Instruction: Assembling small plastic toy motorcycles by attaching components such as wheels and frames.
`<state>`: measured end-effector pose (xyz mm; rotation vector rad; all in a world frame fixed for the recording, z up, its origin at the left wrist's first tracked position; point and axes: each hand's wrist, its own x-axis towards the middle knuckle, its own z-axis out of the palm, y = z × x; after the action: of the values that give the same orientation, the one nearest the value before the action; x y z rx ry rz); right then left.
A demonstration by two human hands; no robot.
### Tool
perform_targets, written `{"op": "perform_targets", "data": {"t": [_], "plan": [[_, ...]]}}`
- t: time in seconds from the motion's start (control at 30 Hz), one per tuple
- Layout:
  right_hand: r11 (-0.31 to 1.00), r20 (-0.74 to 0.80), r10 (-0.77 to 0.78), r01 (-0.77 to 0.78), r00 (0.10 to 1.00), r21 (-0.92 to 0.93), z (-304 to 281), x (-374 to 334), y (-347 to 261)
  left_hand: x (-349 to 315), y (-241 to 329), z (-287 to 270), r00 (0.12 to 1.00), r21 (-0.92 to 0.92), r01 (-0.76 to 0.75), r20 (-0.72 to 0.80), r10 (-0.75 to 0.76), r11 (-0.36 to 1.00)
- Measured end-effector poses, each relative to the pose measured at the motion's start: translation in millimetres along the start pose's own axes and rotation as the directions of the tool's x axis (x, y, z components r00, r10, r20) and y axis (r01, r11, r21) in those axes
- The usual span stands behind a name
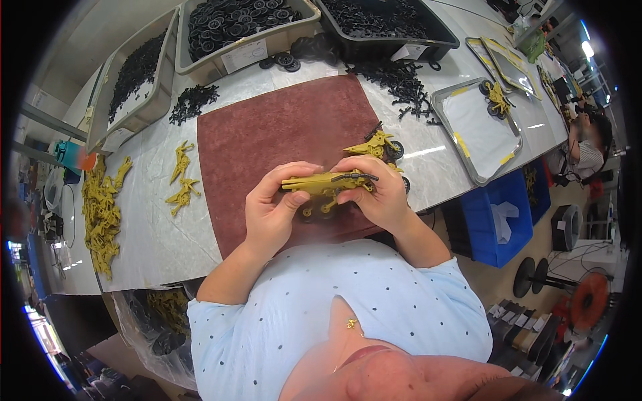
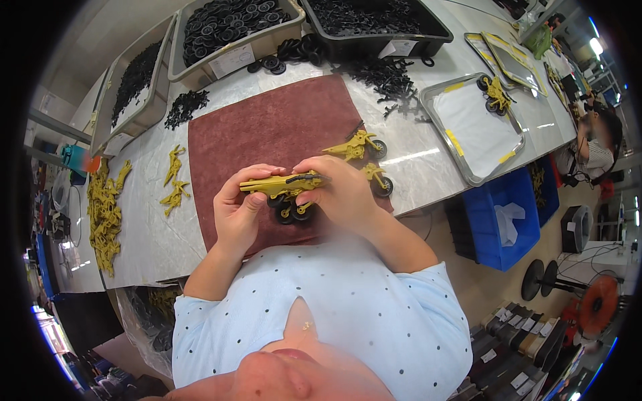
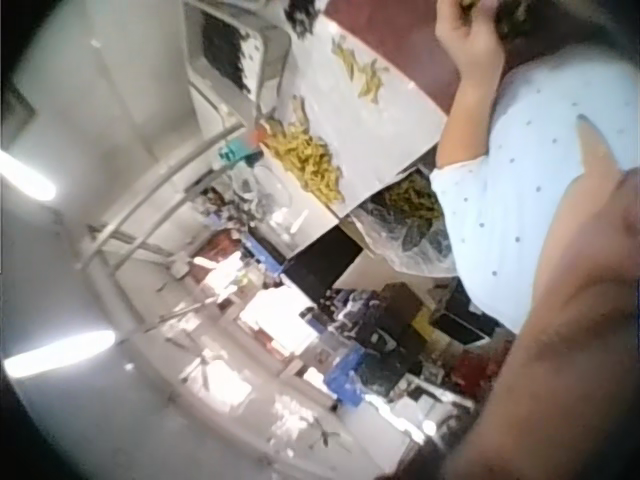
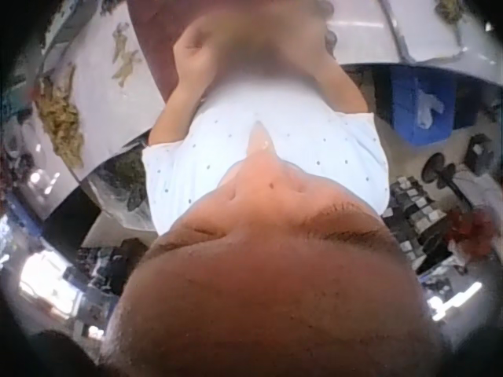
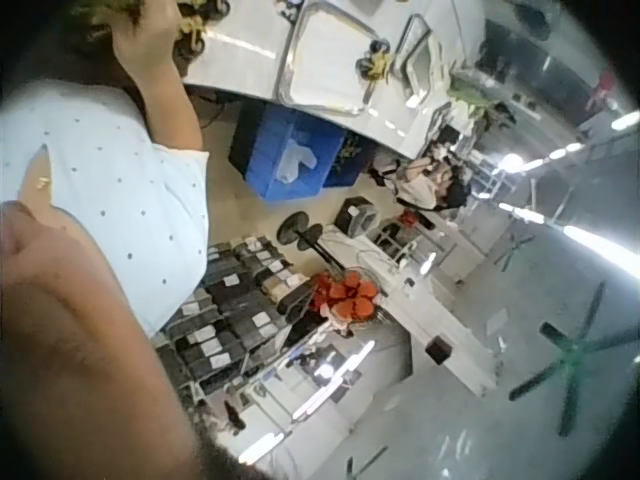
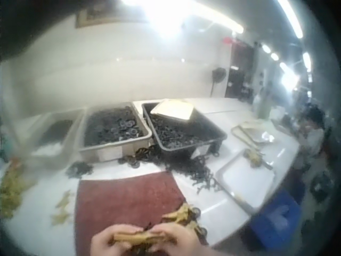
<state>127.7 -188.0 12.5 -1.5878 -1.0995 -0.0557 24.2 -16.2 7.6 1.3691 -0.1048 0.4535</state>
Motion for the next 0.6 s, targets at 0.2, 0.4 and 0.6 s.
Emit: {"op": "perform_targets", "data": {"t": [0.2, 0.4, 0.6], "plan": [[0.997, -0.043, -0.014, 0.011, 0.999, -0.077, 9.5, -6.3, -7.5, -5.0, 0.2, 4.0, 0.995, 0.134, -0.028, -0.090, 0.041, 0.991], [0.989, -0.100, 0.141, -0.145, 0.985, -0.034, 9.6, -3.8, -11.1, 3.7, 13.4, 0.5, 0.998, 0.097, 0.048, -0.055, -0.043, 0.994], [0.848, 0.203, 0.390, -0.437, 0.898, 0.302, -6.4, -0.7, -19.4, -1.1, 15.8, -0.9, 0.971, -0.040, 0.181, -0.150, -0.185, 0.983]]}}
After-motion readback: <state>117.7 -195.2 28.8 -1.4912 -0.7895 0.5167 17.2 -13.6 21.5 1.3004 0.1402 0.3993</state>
